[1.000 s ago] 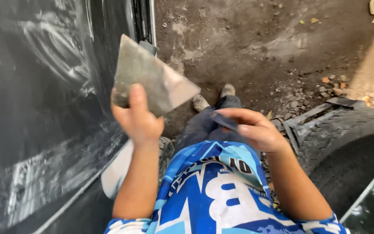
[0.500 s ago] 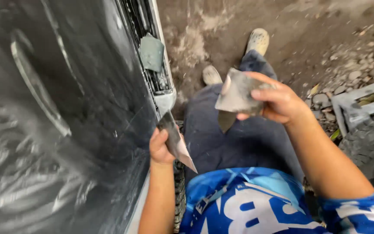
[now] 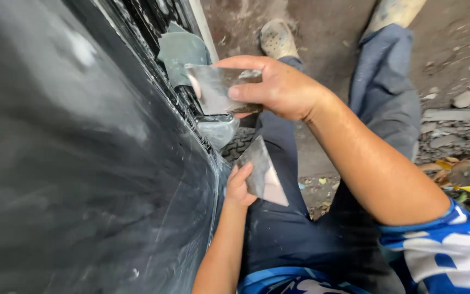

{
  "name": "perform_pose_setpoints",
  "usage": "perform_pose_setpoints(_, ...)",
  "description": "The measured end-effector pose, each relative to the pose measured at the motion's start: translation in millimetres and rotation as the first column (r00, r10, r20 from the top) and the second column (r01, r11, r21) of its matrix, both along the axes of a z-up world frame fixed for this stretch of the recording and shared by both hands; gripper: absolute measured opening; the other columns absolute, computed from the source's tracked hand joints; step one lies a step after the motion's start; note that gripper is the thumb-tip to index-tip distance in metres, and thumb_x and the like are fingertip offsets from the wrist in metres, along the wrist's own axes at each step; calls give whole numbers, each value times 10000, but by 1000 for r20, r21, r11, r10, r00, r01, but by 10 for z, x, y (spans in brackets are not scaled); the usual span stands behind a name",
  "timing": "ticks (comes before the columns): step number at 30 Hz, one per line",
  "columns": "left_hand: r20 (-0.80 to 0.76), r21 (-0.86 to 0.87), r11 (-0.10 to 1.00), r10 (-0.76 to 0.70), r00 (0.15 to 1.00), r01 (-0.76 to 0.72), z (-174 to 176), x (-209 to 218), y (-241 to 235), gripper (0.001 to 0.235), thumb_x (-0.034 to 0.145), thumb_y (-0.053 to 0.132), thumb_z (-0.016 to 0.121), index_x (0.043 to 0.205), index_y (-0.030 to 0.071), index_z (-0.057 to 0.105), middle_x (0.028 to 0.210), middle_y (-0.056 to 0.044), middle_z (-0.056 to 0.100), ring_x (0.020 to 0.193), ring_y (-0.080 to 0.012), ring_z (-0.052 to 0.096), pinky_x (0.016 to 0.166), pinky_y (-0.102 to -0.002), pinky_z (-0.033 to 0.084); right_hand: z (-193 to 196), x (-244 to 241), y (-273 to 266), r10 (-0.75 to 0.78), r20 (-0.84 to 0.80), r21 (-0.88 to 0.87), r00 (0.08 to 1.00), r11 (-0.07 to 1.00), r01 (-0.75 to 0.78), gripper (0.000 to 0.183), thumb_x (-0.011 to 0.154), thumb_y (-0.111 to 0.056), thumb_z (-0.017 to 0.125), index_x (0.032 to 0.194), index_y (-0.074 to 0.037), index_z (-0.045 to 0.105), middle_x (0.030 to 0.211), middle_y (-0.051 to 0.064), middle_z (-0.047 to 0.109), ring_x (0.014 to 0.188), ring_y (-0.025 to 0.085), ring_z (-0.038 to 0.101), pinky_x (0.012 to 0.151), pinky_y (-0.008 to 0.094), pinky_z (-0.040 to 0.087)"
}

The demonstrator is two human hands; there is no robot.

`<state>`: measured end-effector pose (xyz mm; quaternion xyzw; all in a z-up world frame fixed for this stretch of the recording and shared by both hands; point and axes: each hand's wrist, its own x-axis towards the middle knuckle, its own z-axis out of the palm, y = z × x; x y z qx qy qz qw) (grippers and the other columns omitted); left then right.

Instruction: The person sands the side panel and rear bumper of a black pickup truck using a sanding block and a metal scraper. They move between different sections of the vehicle, smoothing the surface and removing material.

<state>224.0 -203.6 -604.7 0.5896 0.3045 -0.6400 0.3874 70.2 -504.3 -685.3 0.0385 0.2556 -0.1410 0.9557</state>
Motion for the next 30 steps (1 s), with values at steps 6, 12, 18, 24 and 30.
perform_pose_setpoints(6, 133, 109, 992, -71, 989, 56, -660, -188, 347, 426, 959, 131, 663, 1370, 47, 588, 1267, -83, 679, 1156, -244, 657, 1026, -409, 517, -196, 425, 609, 7, -59, -211, 998, 977, -20, 434, 981, -82, 643, 1414, -71, 623, 1182, 26, 722, 1055, 108, 660, 926, 285, 561)
perform_pose_setpoints(12, 98, 97, 995, 15, 995, -25, -828, -209, 635, 391, 962, 277, 705, 1296, 90, 627, 1251, -55, 673, 1165, -204, 644, 1014, -382, 530, -167, 806, 1175, -73, -116, -217, 991, 975, 47, 390, 975, -46, 612, 1363, -41, 647, 1197, 31, 720, 1085, 88, 650, 974, 271, 532)
perform_pose_setpoints(18, 146, 199, 975, 73, 986, -102, -938, -159, 1087, 191, 1030, 265, 702, 1164, 137, 656, 961, -1, 687, 837, -137, 650, 728, -316, 550, -88, 928, 1350, -62, -234, -244, 970, 970, 3, 362, 972, -43, 604, 1327, -48, 671, 1107, 12, 726, 999, 68, 636, 905, 249, 527)
perform_pose_setpoints(24, 136, 263, 957, 91, 987, -125, -928, -92, 997, 246, 984, 321, 733, 1107, 121, 659, 807, -6, 672, 639, -140, 614, 569, -300, 522, -4, 1059, 1342, 6, -303, -174, 953, 983, -61, 350, 969, -60, 603, 1310, -66, 685, 1019, 10, 722, 893, 58, 619, 818, 243, 526)
perform_pose_setpoints(30, 353, 463, 851, -435, 828, 250, -793, -153, 600, 387, 867, 385, 817, 1073, 92, 668, 895, 5, 624, 746, -92, 554, 644, -273, 482, 367, 1128, 1269, -39, -432, -250, 901, 965, -78, 361, 965, -63, 603, 1320, -68, 669, 1130, 49, 745, 926, 85, 669, 829, 256, 537)
